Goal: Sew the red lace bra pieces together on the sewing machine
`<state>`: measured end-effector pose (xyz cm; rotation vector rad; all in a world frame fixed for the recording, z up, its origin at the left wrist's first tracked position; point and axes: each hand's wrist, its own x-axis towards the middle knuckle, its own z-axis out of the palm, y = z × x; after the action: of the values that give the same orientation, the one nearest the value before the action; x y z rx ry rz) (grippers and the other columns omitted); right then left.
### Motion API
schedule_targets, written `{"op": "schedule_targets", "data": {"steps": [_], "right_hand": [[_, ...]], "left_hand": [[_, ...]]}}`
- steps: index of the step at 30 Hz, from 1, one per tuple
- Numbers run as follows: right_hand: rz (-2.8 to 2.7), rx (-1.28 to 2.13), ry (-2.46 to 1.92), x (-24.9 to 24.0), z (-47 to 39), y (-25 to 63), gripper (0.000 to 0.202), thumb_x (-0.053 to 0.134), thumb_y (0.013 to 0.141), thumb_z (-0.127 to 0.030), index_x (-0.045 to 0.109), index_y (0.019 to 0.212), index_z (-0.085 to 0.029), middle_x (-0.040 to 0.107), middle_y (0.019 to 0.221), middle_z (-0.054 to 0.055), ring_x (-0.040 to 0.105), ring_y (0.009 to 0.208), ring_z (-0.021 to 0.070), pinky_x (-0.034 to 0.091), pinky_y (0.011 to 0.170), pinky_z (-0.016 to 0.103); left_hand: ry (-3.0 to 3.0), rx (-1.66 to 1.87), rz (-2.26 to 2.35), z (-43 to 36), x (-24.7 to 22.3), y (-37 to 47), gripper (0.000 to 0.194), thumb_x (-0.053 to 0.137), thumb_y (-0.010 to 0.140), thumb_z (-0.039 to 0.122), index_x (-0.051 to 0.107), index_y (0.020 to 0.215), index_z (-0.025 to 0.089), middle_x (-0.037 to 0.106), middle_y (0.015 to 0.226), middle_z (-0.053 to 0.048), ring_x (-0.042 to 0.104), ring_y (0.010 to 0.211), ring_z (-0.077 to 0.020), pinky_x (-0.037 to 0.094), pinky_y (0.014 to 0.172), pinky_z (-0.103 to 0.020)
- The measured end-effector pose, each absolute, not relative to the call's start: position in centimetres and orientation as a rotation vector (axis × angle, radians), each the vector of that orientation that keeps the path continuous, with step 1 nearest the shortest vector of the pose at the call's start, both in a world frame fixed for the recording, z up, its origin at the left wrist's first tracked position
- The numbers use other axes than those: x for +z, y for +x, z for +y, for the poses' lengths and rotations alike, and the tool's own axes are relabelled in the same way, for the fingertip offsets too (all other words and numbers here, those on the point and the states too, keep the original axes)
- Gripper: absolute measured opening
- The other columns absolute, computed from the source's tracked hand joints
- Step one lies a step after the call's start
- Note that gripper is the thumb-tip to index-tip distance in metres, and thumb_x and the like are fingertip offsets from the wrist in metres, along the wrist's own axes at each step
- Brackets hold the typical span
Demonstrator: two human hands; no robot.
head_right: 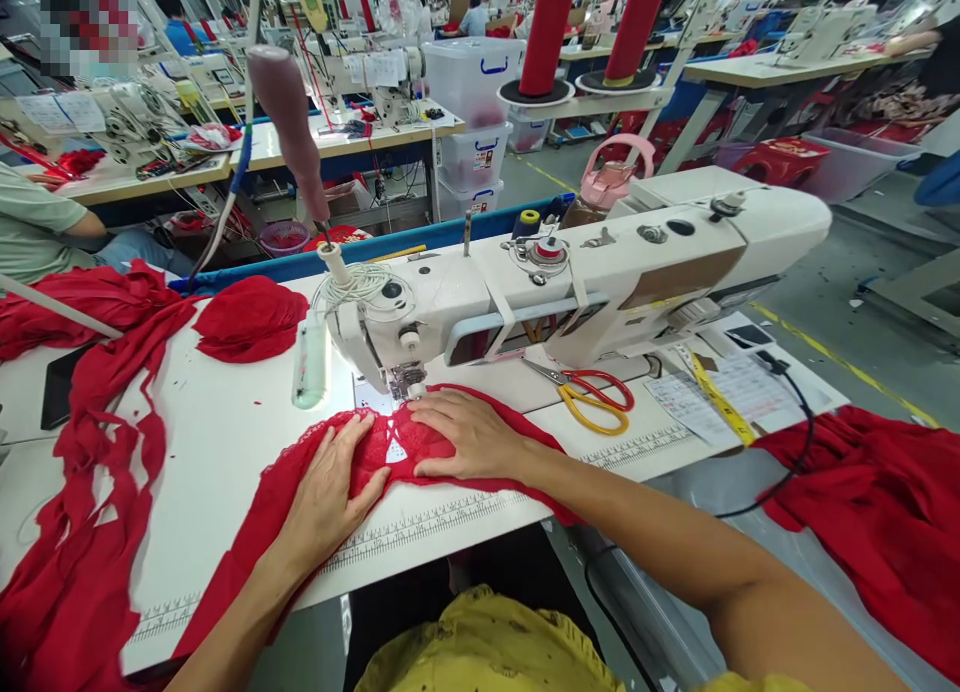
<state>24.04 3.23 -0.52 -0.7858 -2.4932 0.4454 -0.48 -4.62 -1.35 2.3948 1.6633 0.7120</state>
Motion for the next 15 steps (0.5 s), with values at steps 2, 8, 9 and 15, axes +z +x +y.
{"op": "schedule_targets", "data": {"steps": [2,8,9,15], "right_hand": [[-2.496,0.445,-0.795,-0.49,3.24,24.07,0.064,0.078,0.079,-0.051,0.06,0.132,-0.02,0.06,0.141,0.009,0.055,0.131,0.0271,0.039,0.116,0.047],[-2.498,0.44,-0.786,-0.56,3.29,24.1,0.064,0.077,0.08,-0.053,0.06,0.132,-0.018,0.06,0.14,0.01,0.053,0.132,0.027,0.039,0.117,0.046],[-2.496,0.44,-0.785,-0.58,3.3,24.09,0.065,0.077,0.08,-0.053,0.06,0.132,-0.018,0.06,0.141,0.01,0.053,0.132,0.0272,0.039,0.116,0.046],[-2.51,0.431,-0.786,-0.58,3.3,24.11,0.063,0.075,0.082,-0.053,0.059,0.133,-0.019,0.059,0.141,0.01,0.055,0.13,0.0263,0.038,0.117,0.047]], "left_hand": [[2.388,0.713,1.67,-4.65,-1.35,-0.43,0.062,0.052,0.096,0.037,0.027,0.151,0.021,0.052,0.147,-0.014,0.047,0.139,-0.0277,0.034,0.118,-0.057],[2.402,0.702,1.663,-4.65,-1.32,-0.46,0.062,0.052,0.096,0.035,0.028,0.151,0.021,0.053,0.147,-0.014,0.045,0.141,-0.0272,0.033,0.119,-0.058],[2.409,0.695,1.657,-4.64,-1.26,-0.5,0.059,0.052,0.096,0.035,0.03,0.15,0.02,0.053,0.147,-0.014,0.045,0.141,-0.0272,0.033,0.119,-0.058],[2.504,0.542,1.631,-4.56,-0.84,-0.56,0.038,0.048,0.099,0.031,0.053,0.136,0.026,0.048,0.152,-0.01,0.042,0.143,-0.0289,0.037,0.115,-0.06]]}}
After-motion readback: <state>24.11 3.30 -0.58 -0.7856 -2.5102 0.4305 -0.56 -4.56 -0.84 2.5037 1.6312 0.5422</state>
